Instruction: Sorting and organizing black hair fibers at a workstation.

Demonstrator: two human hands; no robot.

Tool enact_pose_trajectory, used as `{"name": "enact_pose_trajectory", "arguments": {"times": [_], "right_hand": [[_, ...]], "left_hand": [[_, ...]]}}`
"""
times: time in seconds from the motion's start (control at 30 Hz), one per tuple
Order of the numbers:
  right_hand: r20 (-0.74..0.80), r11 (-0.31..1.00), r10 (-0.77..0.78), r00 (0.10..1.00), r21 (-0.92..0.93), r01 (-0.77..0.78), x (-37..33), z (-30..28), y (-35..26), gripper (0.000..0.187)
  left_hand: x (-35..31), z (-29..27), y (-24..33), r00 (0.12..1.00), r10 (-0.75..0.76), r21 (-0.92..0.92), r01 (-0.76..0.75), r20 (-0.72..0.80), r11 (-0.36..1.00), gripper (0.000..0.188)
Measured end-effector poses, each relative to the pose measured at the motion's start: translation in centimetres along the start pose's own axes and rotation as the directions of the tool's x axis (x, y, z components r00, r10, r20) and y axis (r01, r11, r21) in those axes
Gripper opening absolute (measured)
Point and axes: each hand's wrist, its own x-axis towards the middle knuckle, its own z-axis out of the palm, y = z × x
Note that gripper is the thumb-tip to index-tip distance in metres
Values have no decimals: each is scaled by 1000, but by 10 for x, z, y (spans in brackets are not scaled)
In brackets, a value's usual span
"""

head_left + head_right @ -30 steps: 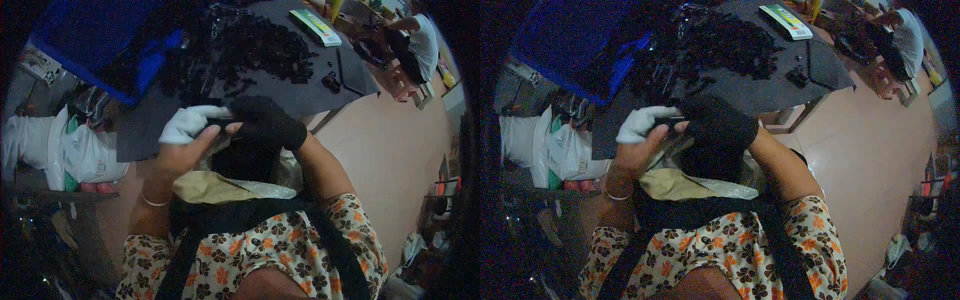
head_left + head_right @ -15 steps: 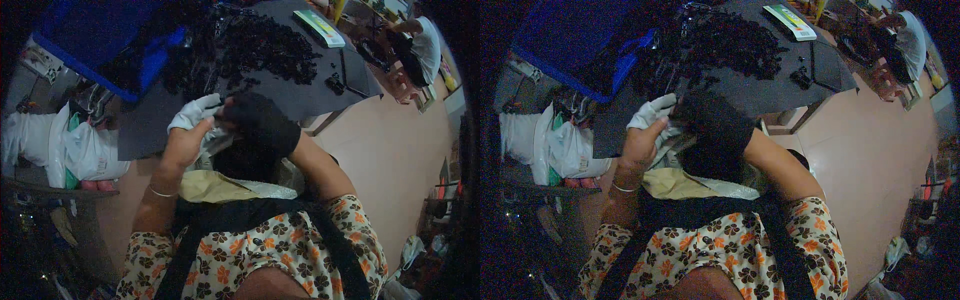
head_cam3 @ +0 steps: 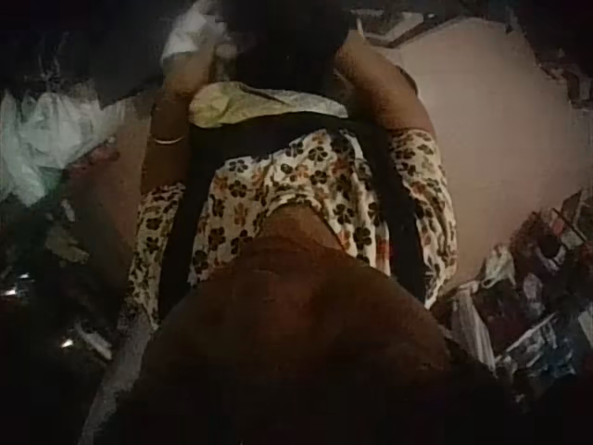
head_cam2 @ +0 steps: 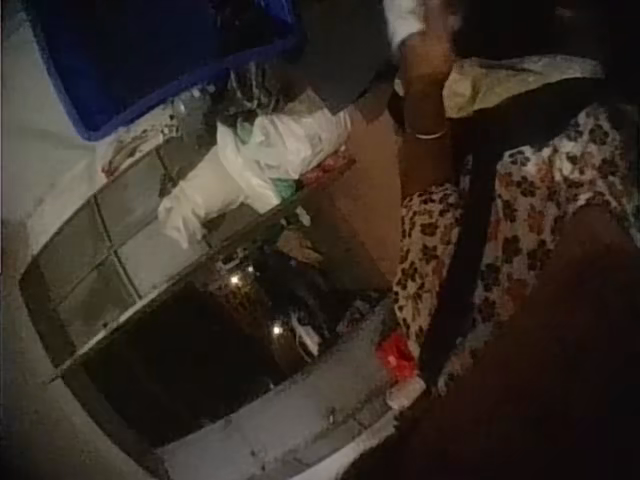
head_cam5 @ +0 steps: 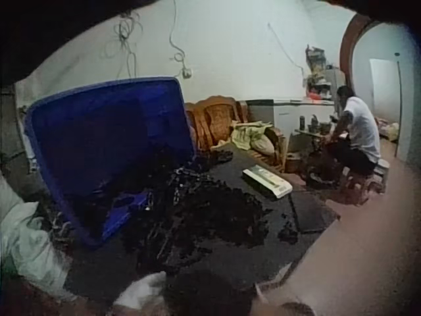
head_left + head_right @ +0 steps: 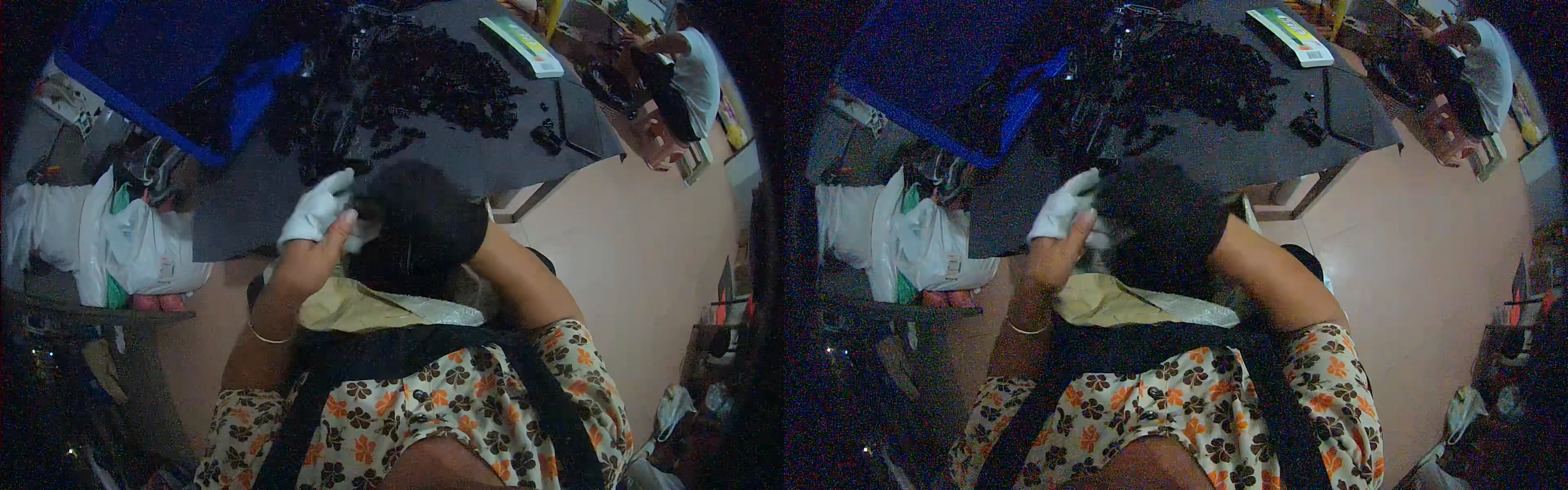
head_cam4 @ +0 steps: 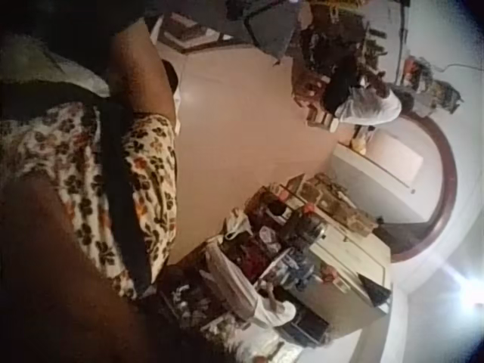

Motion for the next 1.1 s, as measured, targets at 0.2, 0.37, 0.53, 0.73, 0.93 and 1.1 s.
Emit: {"name": "enact_pose_trajectory", "arguments": {"times": [0.2, 0.37, 0.53, 0.73, 0.93, 1.1], "right_hand": [[-159, 948, 316, 935, 82, -307, -3, -9, 34, 30], [-253, 952, 298, 920, 152, -266, -2, -1, 47, 24], [-201, 892, 383, 902, 333, -305, 4, -7, 33, 21], [-165, 818, 414, 895, 499, -286, 2, 1, 19, 22], [-186, 911, 345, 920, 305, -280, 3, 2, 15, 17], [-187, 965, 163, 969, 235, -118, -4, 2, 19, 29]], "left_hand": [[57, -13, 10, 860, 465, 900, -354, 208, 253, 37], [72, -13, 6, 918, 314, 956, -280, 241, 87, 38], [63, -11, -2, 788, 577, 890, -401, 214, 218, 29], [50, -10, -1, 995, 78, 107, -71, -61, 992, 24], [34, -3, 4, 979, 202, -153, -199, 0, 968, 29], [26, 0, 17, 995, 98, -81, -99, -22, 992, 30]]}}
